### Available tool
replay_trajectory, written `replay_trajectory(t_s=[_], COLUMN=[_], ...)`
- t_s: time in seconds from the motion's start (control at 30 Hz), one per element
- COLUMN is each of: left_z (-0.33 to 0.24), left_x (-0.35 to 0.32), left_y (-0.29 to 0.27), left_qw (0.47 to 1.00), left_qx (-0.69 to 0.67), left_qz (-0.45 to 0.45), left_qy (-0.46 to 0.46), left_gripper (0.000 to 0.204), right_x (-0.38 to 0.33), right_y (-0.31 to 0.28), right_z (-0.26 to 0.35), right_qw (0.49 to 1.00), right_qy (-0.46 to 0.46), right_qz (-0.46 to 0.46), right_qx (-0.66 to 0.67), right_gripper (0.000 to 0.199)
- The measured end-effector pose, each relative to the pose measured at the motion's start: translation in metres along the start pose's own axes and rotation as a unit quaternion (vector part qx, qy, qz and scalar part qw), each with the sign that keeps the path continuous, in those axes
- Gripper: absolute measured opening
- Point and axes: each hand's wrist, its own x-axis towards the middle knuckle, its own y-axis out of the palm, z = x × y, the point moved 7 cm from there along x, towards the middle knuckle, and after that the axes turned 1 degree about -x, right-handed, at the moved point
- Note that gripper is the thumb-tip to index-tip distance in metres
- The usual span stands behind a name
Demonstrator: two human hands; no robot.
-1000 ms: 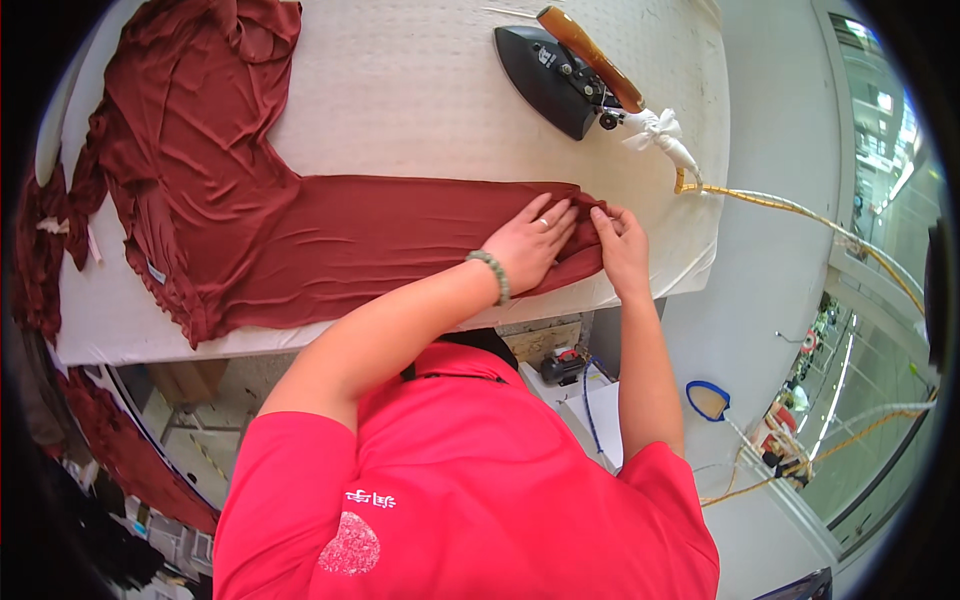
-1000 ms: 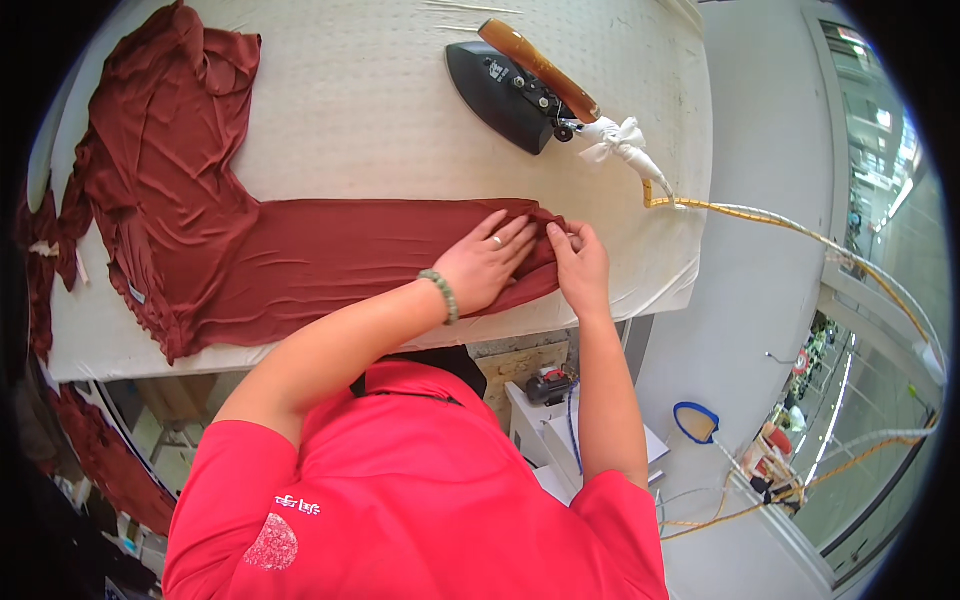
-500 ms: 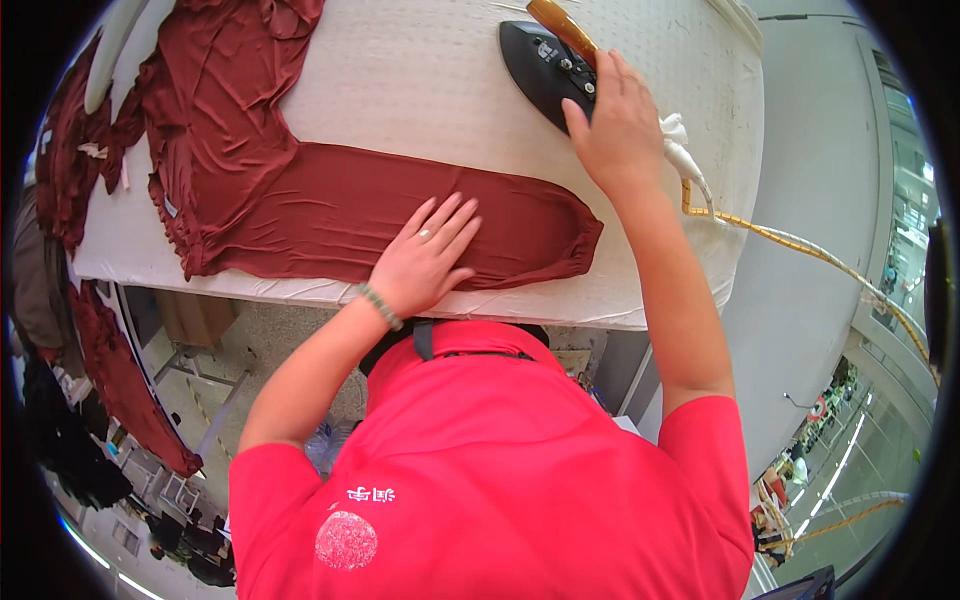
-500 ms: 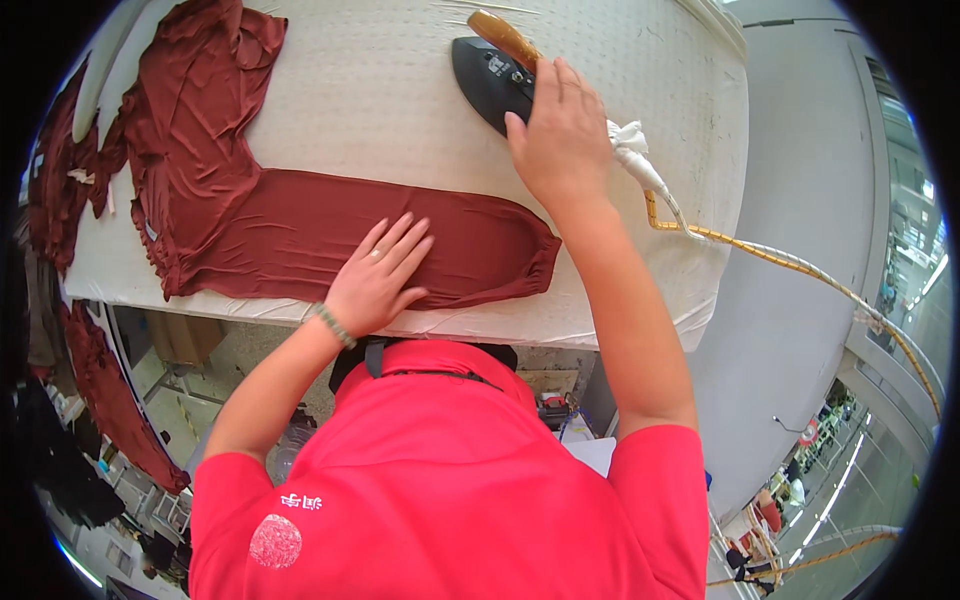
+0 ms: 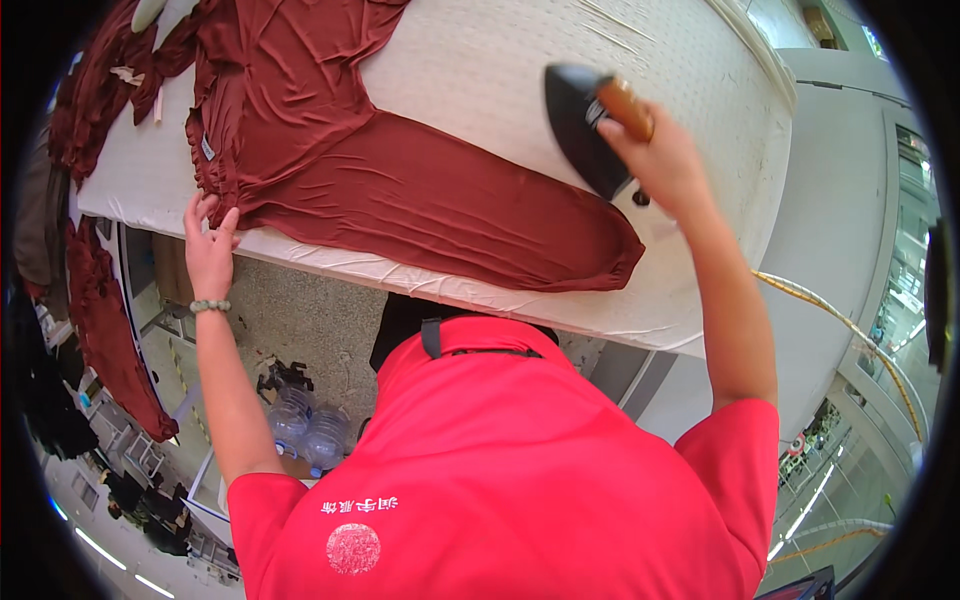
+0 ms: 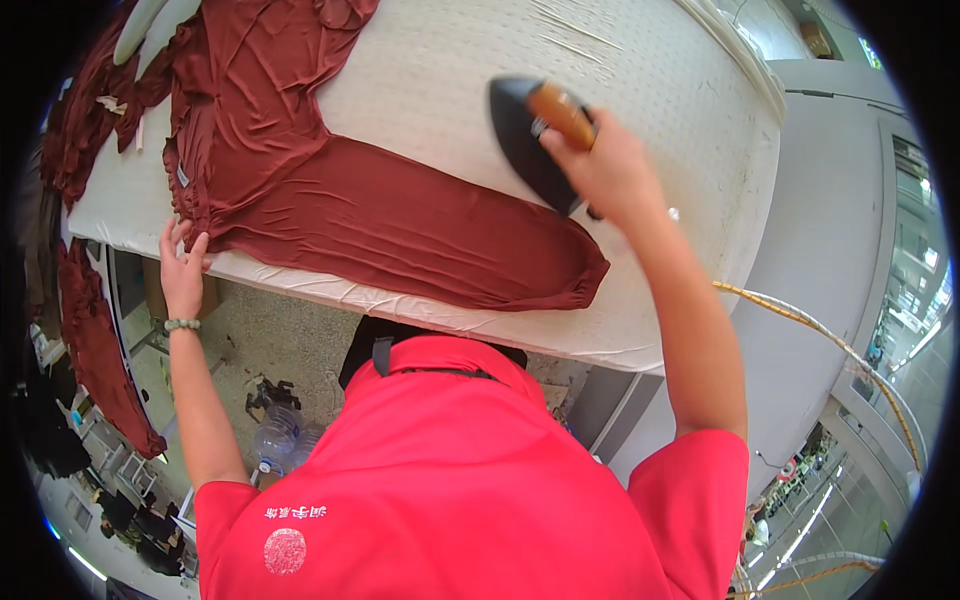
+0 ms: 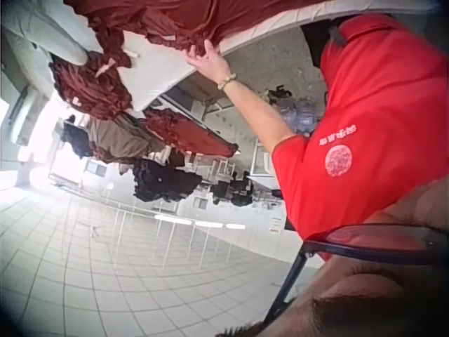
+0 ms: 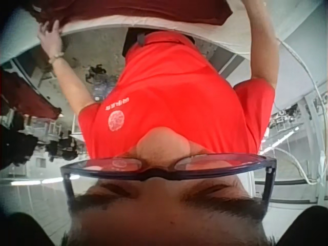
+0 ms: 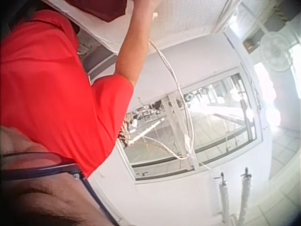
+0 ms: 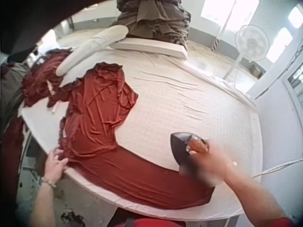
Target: Ironing a red polo shirt on a workbench using an iron.
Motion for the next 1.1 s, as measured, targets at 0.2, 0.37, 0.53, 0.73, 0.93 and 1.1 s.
replay_trajectory(t_s=[0.2, 0.37, 0.53, 0.73, 0.93, 1.1], left_z=[0.029, 0.029, 0.009, 0.004, 0.009, -0.032], left_x=[0.028, 0.04, 0.047, 0.045, 0.039, 0.051], left_y=[0.01, -0.011, -0.019, -0.03, -0.035, -0.031], left_qw=[0.983, 0.979, 0.966, 0.968, 0.978, 0.932], left_qx=[0.07, -0.015, -0.163, -0.129, -0.048, 0.064], left_qz=[0.166, 0.202, 0.201, 0.209, 0.19, 0.135], left_qy=[0.035, 0.001, -0.022, -0.047, 0.073, 0.33], left_gripper=[0.027, 0.022, 0.021, 0.019, 0.017, 0.017], right_x=[-0.084, -0.094, -0.092, -0.012, 0.086, 0.064], right_y=[0.041, 0.047, 0.112, 0.101, 0.017, -0.044], right_z=[0.011, 0.013, 0.15, 0.218, 0.003, -0.118], right_qw=[0.981, 0.993, 0.945, 0.982, 0.993, 0.954], right_qy=[0.011, 0.063, -0.17, -0.126, 0.076, 0.245], right_qz=[0.121, 0.048, 0.237, 0.078, -0.045, -0.083], right_qx=[-0.148, -0.084, -0.149, -0.117, -0.082, -0.151], right_gripper=[0.039, 0.039, 0.041, 0.039, 0.052, 0.046])
